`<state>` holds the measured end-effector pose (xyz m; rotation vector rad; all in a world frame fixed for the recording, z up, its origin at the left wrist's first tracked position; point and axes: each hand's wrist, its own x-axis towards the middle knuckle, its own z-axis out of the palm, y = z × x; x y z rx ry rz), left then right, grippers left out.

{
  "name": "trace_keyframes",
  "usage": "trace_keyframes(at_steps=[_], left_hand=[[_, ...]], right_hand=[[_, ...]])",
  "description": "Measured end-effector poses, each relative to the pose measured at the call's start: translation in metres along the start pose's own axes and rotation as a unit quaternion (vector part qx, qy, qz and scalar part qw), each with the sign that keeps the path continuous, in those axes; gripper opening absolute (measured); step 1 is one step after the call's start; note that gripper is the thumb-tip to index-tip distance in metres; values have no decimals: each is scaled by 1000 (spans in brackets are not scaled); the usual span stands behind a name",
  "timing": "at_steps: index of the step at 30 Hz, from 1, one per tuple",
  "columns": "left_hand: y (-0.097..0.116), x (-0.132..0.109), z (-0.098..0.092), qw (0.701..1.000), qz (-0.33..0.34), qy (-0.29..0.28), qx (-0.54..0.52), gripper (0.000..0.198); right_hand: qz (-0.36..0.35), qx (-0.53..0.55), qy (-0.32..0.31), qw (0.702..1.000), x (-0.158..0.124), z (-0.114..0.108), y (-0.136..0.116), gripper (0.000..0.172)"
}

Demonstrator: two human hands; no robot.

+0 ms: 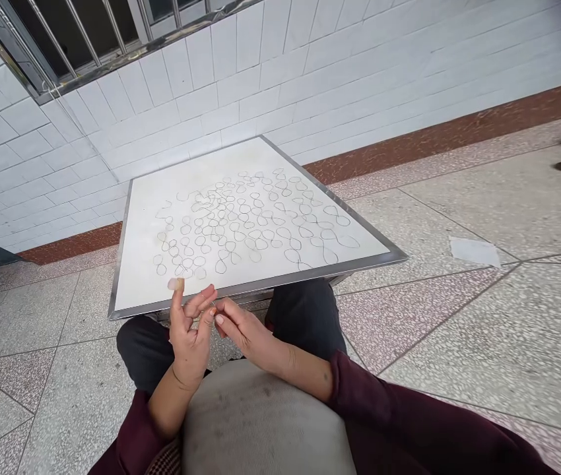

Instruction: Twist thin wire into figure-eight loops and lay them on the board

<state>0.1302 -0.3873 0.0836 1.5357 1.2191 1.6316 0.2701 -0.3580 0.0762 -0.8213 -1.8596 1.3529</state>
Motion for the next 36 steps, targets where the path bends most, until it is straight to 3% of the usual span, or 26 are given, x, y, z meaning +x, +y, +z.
trace_keyframes(at_steps=[5, 10, 16, 20, 24, 30, 36], left_hand=[[-12, 4, -15, 964, 159, -75, 197, 63], [-14, 10, -25, 965, 114, -100, 214, 42], [-16, 15, -33, 907, 205, -206, 305, 56], [-12, 20, -35, 909, 199, -223, 290, 66], [-9, 23, -35, 893, 219, -244, 309, 73], [-6, 25, -33, 859, 232, -300, 343, 72], [-4, 30, -22, 821, 248, -333, 392, 71]], right_hand=[[-21, -65, 12, 998, 0, 0, 3, 20], [-38, -78, 27, 996, 0, 0, 9, 24], [-31, -81, 38, 996, 2, -5, 15, 15], [-5, -28, 13, 1000, 3, -10, 15, 14], [9, 15, 5, 1000, 3, -14, 13, 16], [30, 49, 40, 998, 6, -13, 20, 20], [98, 137, 96, 981, 8, -8, 33, 25]])
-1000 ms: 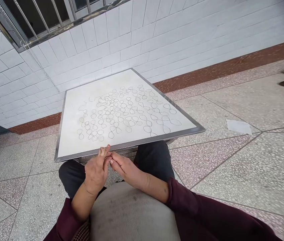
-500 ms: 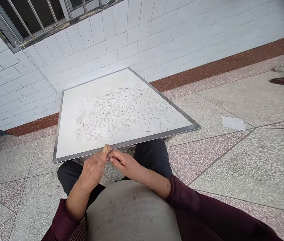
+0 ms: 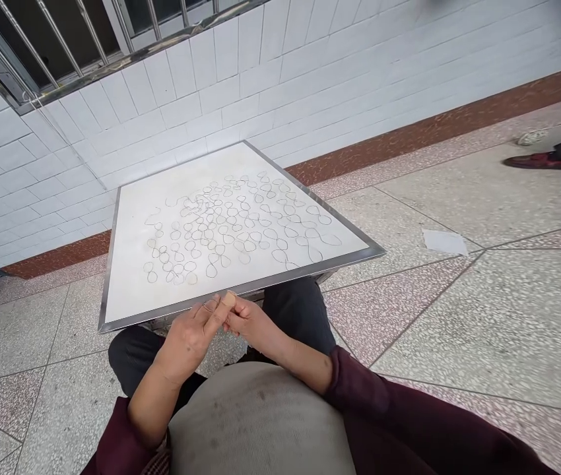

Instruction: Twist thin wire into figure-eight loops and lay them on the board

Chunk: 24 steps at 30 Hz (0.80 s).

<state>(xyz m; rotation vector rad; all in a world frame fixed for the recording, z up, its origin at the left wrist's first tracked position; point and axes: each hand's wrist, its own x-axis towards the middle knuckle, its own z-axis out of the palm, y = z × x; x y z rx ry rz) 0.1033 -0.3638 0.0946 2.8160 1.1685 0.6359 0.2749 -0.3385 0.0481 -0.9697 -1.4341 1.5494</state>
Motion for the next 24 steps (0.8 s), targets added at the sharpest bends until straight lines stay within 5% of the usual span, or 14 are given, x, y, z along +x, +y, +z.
trace_keyframes(at_steps=[3, 7, 9, 11, 14, 16, 19, 24], left_hand=[[1, 3, 7, 998, -27, 57, -17, 69], [5, 4, 16, 969, -100, 213, -73, 63], [10, 8, 20, 923, -200, 288, -158, 66], [15, 15, 23, 840, -313, 316, -311, 78], [22, 28, 29, 706, -345, 294, -545, 79], [25, 37, 33, 641, -341, 313, -612, 72], [24, 48, 37, 595, -352, 351, -632, 68], [19, 58, 40, 586, -351, 384, -621, 67]], right_hand=[[3, 26, 9, 1000, 1, -2, -5, 27], [-24, 61, 60, 996, 2, -6, -21, 29], [-39, 83, 95, 991, 4, -6, -26, 27], [-52, 113, 109, 986, 7, -4, -28, 26], [-61, 149, 119, 980, 11, 4, -25, 26], [-63, 164, 125, 976, 15, 9, -22, 27], [-66, 177, 119, 975, 22, 13, -19, 29], [-76, 215, 117, 967, 29, 15, -22, 28]])
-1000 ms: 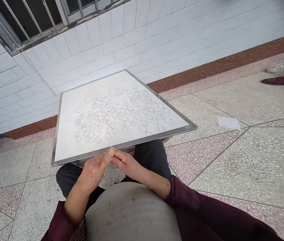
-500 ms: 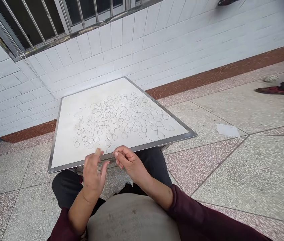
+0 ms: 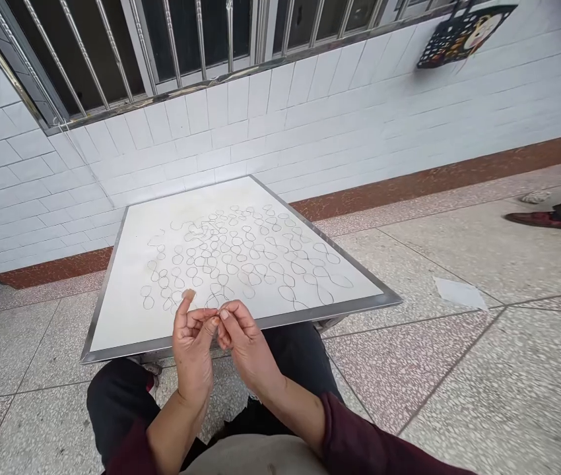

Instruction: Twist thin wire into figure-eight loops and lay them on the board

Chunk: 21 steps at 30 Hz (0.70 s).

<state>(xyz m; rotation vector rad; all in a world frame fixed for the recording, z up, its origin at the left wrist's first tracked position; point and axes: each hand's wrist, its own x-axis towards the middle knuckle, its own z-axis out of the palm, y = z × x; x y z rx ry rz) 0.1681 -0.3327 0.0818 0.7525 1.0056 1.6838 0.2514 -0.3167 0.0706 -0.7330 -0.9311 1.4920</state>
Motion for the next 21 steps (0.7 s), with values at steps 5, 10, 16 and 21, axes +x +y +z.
trace_keyframes(at_steps=[5, 10, 16, 21], left_hand=[[0, 3, -2, 999, 46, -17, 23, 68], [6, 0, -8, 996, 50, -29, 63, 60], [14, -4, -15, 985, 68, -75, 137, 56], [24, -3, -18, 954, 72, -143, 255, 52]], right_hand=[[9, 40, -18, 999, -1, 3, -3, 27], [21, 17, -45, 999, -5, -4, -1, 25], [7, -89, -91, 992, -3, -20, -11, 20], [-62, -225, -115, 965, 6, -26, -31, 11]])
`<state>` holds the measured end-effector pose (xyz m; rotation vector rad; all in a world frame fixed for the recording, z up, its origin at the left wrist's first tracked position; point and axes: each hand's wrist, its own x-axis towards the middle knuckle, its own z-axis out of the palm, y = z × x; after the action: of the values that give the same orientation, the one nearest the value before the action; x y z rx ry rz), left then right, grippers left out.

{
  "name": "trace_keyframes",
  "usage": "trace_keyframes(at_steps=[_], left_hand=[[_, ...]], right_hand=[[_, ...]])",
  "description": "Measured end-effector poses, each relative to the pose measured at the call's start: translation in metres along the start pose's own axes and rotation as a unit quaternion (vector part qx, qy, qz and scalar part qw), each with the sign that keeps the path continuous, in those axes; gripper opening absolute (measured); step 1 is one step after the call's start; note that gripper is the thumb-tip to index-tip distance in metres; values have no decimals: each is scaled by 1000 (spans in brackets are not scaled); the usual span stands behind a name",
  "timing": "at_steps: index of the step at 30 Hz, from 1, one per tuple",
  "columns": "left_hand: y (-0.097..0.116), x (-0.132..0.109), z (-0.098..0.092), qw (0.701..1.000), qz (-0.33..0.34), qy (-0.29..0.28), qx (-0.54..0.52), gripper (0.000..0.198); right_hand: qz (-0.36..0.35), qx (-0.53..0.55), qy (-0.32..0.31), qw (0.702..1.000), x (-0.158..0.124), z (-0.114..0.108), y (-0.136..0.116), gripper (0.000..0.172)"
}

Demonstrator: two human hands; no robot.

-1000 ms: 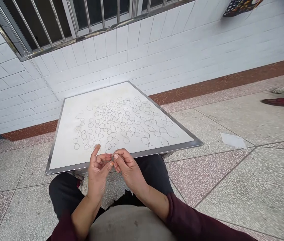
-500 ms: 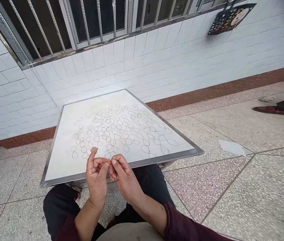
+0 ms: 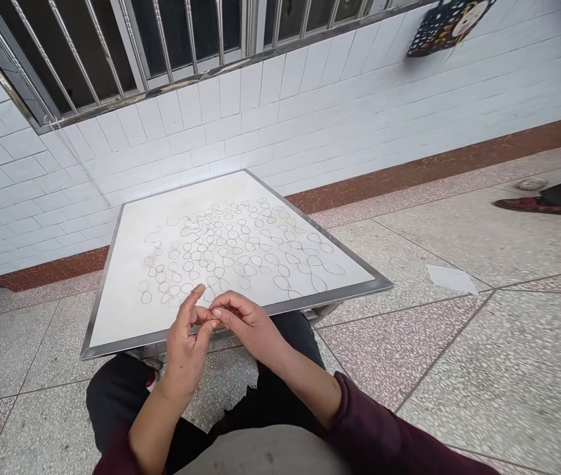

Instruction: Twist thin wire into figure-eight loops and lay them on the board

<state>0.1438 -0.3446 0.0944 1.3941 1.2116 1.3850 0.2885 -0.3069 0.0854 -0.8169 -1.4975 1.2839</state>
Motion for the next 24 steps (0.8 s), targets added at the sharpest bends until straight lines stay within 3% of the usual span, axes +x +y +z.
trace_keyframes(at_steps=[3, 7, 12, 19, 24], left_hand=[[6, 2, 3, 1000, -5, -9, -14, 56], [10, 4, 17, 989, -40, 4, -140, 64], [7, 0, 35, 968, -46, 46, -243, 57], [4, -13, 49, 962, -30, 85, -259, 51], [5, -20, 49, 967, -26, 86, -240, 57]], right_hand=[[-77, -100, 39, 991, 1, -4, -6, 10], [-125, -149, 114, 974, -3, -1, -7, 14], [-82, -83, 172, 978, -10, 5, -3, 17], [-10, 84, 153, 985, -18, 9, -6, 22], [-9, 93, 157, 983, -22, 8, -8, 24]])
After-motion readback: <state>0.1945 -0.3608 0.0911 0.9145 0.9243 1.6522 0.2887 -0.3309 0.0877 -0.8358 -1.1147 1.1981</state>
